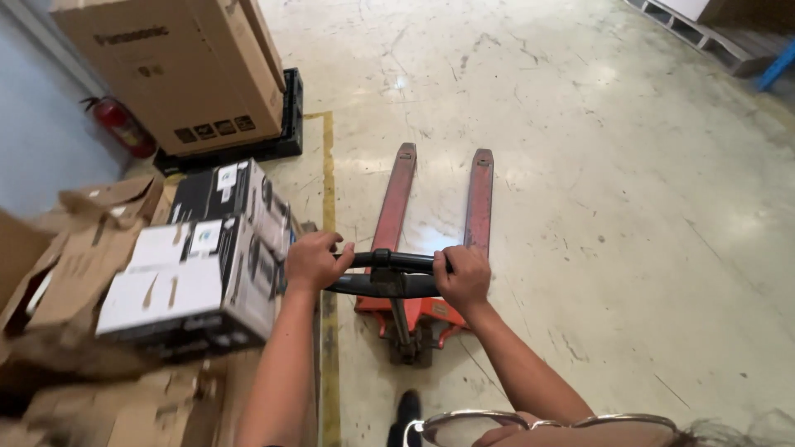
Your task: Pulling and steering an empty manual pallet jack through a warehouse aisle
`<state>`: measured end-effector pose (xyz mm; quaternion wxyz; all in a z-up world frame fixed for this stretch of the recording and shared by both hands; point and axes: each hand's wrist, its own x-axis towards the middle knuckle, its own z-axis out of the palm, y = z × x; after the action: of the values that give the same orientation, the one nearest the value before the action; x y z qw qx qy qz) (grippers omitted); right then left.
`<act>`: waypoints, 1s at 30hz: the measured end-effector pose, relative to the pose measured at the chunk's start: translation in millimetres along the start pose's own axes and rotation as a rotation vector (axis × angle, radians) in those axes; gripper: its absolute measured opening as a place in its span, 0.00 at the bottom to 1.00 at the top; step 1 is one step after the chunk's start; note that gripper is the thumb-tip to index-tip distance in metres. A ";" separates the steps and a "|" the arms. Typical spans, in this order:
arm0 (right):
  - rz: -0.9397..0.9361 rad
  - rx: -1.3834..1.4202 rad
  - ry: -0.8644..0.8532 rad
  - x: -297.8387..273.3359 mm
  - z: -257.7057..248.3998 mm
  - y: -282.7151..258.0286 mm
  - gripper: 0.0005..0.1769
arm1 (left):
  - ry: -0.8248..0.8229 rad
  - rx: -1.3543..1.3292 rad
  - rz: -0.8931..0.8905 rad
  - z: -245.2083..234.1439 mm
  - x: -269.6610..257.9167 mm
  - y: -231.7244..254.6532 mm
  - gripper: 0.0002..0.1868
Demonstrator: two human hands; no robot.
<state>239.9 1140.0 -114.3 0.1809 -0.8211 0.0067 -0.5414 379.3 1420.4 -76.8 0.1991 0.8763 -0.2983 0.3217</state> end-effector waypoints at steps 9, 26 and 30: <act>0.065 -0.132 -0.046 59.4 57.3 92.5 0.16 | 0.031 -0.070 0.050 104.6 105.8 -0.3 0.25; 0.079 -0.272 0.012 172.0 226.7 271.3 0.19 | -0.392 -0.089 -0.163 249.3 298.2 -26.4 0.35; 0.049 -0.252 0.067 203.3 271.0 300.5 0.23 | -0.457 -0.059 -0.184 279.7 342.1 -42.3 0.34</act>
<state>621.2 895.7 -119.9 0.0892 -0.8184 0.1007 -0.5587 741.7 1165.5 -49.6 0.1806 0.9436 -0.2636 0.0870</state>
